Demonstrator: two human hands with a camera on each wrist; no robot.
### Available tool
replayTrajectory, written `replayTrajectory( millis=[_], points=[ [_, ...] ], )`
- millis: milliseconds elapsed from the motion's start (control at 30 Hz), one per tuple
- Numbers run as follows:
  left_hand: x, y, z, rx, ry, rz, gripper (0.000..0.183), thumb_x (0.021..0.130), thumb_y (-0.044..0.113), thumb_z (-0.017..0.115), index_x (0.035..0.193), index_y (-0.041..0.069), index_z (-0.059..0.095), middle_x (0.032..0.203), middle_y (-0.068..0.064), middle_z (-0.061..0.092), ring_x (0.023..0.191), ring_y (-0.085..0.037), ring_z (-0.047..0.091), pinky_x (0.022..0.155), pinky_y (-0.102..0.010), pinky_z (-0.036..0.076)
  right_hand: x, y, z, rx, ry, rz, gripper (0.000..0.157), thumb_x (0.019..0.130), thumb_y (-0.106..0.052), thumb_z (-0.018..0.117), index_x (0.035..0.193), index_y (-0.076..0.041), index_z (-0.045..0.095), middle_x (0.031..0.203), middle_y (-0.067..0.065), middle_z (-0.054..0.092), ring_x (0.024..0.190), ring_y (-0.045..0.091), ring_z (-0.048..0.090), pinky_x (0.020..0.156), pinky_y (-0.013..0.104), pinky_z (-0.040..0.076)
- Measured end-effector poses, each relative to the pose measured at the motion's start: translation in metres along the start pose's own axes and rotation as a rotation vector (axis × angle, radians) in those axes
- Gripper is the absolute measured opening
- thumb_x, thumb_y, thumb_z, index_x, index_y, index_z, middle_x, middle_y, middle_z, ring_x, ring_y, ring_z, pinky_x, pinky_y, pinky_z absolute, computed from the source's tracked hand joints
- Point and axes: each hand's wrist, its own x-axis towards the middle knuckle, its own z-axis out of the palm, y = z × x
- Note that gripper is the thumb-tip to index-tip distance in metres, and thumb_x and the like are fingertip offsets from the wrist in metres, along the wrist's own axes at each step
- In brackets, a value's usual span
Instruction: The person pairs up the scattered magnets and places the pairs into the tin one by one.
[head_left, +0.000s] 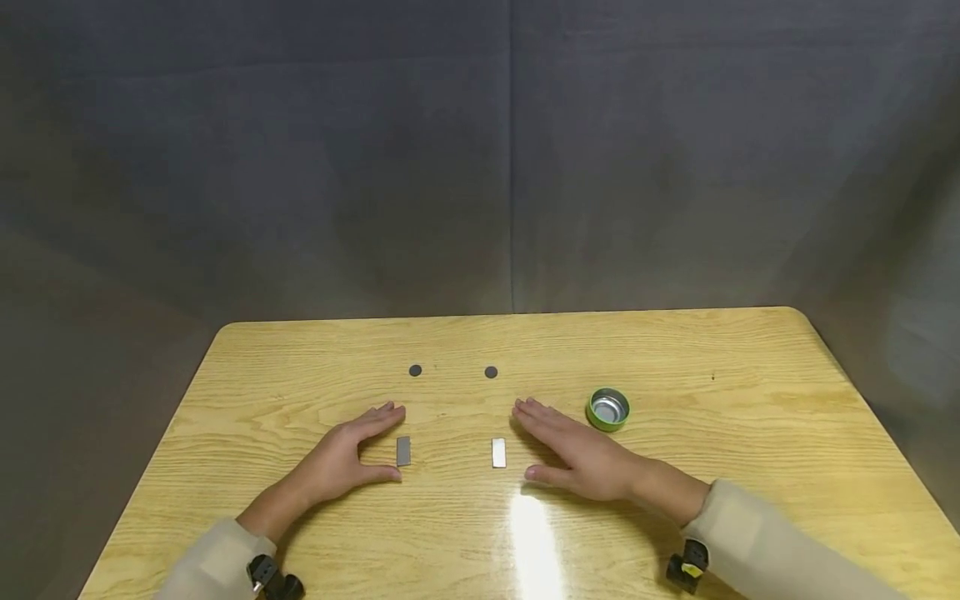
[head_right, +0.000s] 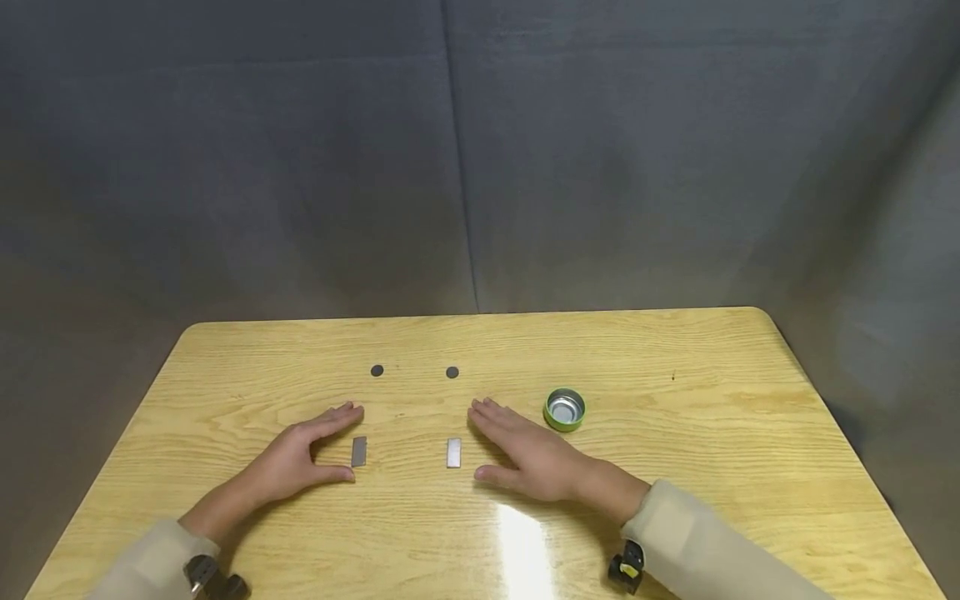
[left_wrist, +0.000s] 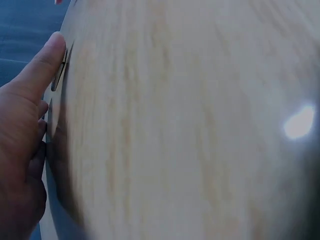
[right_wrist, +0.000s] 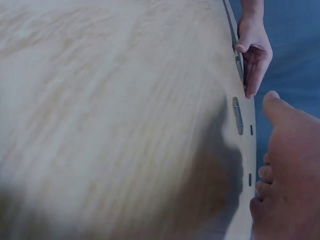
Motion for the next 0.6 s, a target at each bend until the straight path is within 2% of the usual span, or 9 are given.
replayTrajectory(
  millis=[333, 600],
  points=[
    [-0.001, -0.001, 0.005, 0.006, 0.031, 0.02, 0.084, 0.079, 0.037, 0.086, 0.15, 0.009, 0.051, 0.156, -0.011, 0.044, 0.147, -0.035, 0.036, 0.115, -0.053, 0.035, 0.008, 0.005, 0.018, -0.008, 0.041, -0.027, 0.08, 0.101, -0.04, 0.064, 0.159, -0.001, 0.028, 0.166, 0.017, 0.023, 0.154, 0.032, 0.017, 0.124, 0.048, 0.015],
    [-0.002, -0.001, 0.008, -0.006, 0.057, 0.017, 0.08, 0.079, 0.033, 0.087, 0.148, 0.009, 0.054, 0.155, -0.01, 0.046, 0.146, -0.039, 0.036, 0.115, -0.055, 0.034, 0.014, 0.004, 0.028, -0.017, 0.073, -0.057, 0.076, 0.101, -0.039, 0.064, 0.157, 0.001, 0.033, 0.163, 0.017, 0.03, 0.153, 0.031, 0.022, 0.124, 0.047, 0.018]
  ],
)
